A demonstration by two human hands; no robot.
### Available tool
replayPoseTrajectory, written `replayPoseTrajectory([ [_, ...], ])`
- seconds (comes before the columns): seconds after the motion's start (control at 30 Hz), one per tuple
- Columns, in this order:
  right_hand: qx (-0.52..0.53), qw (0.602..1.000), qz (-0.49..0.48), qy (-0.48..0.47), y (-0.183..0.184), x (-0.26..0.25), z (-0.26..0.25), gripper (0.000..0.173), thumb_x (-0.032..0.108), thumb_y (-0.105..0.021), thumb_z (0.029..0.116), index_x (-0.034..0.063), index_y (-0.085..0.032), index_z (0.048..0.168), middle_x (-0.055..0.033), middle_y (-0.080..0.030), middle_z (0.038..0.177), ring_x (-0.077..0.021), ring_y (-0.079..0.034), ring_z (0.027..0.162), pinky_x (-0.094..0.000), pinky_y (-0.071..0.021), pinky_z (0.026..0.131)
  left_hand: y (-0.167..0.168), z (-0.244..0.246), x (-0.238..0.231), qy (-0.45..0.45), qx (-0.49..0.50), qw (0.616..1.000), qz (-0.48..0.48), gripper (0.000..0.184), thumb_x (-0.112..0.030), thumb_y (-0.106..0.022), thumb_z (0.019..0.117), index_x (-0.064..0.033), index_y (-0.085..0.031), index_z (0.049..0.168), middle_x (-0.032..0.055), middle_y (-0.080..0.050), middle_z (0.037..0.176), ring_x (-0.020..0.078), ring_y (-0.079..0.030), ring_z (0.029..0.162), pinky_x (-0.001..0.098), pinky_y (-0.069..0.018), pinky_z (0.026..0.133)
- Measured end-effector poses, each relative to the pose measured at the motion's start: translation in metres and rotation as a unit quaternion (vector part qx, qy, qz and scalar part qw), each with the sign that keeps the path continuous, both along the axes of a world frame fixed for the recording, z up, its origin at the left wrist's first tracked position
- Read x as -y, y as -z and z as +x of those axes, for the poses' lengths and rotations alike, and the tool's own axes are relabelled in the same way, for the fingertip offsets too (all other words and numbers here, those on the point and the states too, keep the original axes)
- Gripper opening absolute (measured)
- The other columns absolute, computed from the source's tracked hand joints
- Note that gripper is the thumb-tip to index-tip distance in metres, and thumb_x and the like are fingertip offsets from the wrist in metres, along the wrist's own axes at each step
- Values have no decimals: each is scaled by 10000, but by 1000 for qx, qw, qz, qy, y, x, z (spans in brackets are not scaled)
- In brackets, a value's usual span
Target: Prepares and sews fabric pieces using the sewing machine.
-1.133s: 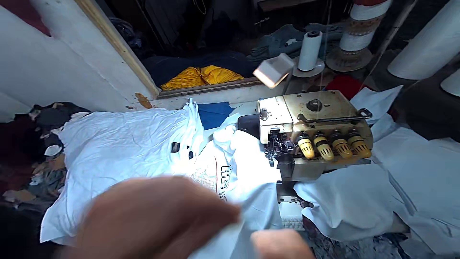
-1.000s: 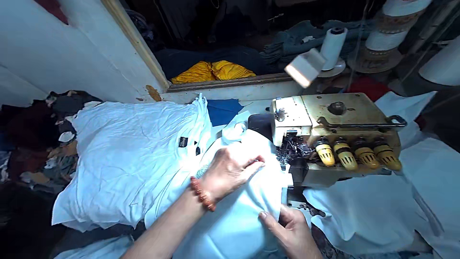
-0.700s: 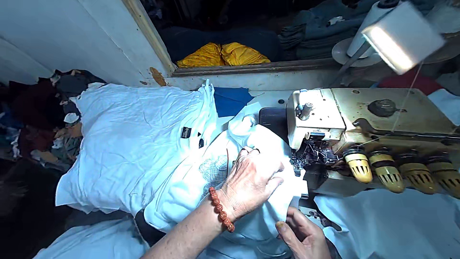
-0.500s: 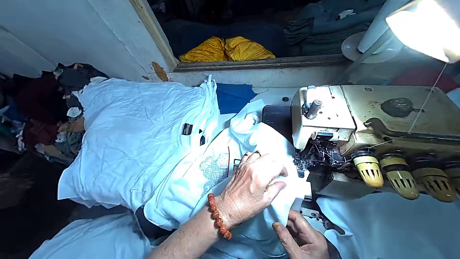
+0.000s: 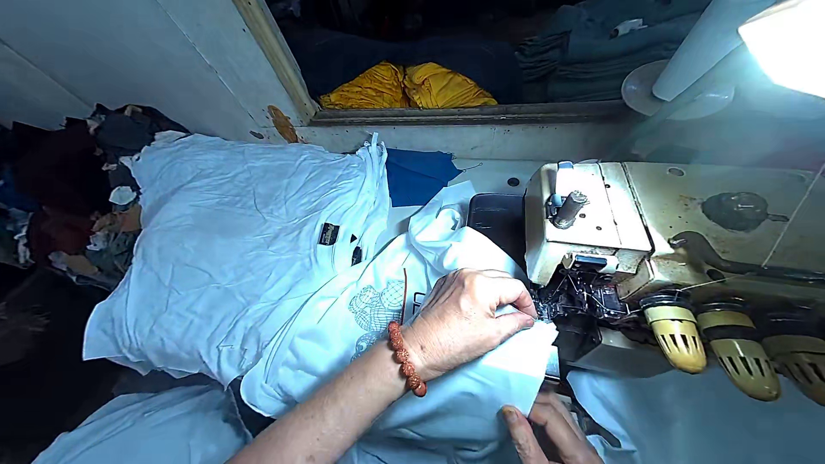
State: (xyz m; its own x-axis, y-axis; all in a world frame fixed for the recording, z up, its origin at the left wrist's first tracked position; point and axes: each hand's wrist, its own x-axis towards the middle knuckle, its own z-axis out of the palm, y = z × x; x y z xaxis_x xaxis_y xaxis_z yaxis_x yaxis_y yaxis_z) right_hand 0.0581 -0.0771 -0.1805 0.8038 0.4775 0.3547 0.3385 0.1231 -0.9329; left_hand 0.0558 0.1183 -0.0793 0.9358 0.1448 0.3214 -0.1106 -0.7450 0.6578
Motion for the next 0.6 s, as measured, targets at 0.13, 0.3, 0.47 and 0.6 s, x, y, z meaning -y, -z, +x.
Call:
replayPoseTrajectory([
  [0.13,-46,997,9,-55,2,5,-7,144,56,-722,897,28,-667,767,10,-678,785,28,-640,785,-133,-543,729,-3,-3,1,24,-35,998,45,133,-189,-684,929,-144,-760,829,-65,-663,756,27,-618,694,232,-499,598],
  [0.3,-141,987,43,-68,-3,9,-13,120,28,-691,910,73,-666,802,78,-685,747,51,-633,709,-135,-535,668,3,-4,12,-12,3,993,117,125,-172,-665,923,-133,-711,813,-47,-602,713,52,-592,626,235,-464,515],
  [0.47,-229,964,103,-89,-15,17,-8,322,-91,-625,863,200,-556,983,162,-659,794,73,-621,689,-117,-527,621,11,-11,25,-24,88,963,254,142,-96,-631,943,-76,-726,840,38,-626,763,161,-616,655,278,-494,526],
  [0.6,-228,960,121,-106,-21,25,-1,286,-42,-658,866,212,-579,969,158,-644,803,73,-611,708,-115,-518,635,16,-21,31,-39,102,946,305,181,-74,-587,937,-78,-768,943,48,-686,854,186,-641,726,300,-502,586],
])
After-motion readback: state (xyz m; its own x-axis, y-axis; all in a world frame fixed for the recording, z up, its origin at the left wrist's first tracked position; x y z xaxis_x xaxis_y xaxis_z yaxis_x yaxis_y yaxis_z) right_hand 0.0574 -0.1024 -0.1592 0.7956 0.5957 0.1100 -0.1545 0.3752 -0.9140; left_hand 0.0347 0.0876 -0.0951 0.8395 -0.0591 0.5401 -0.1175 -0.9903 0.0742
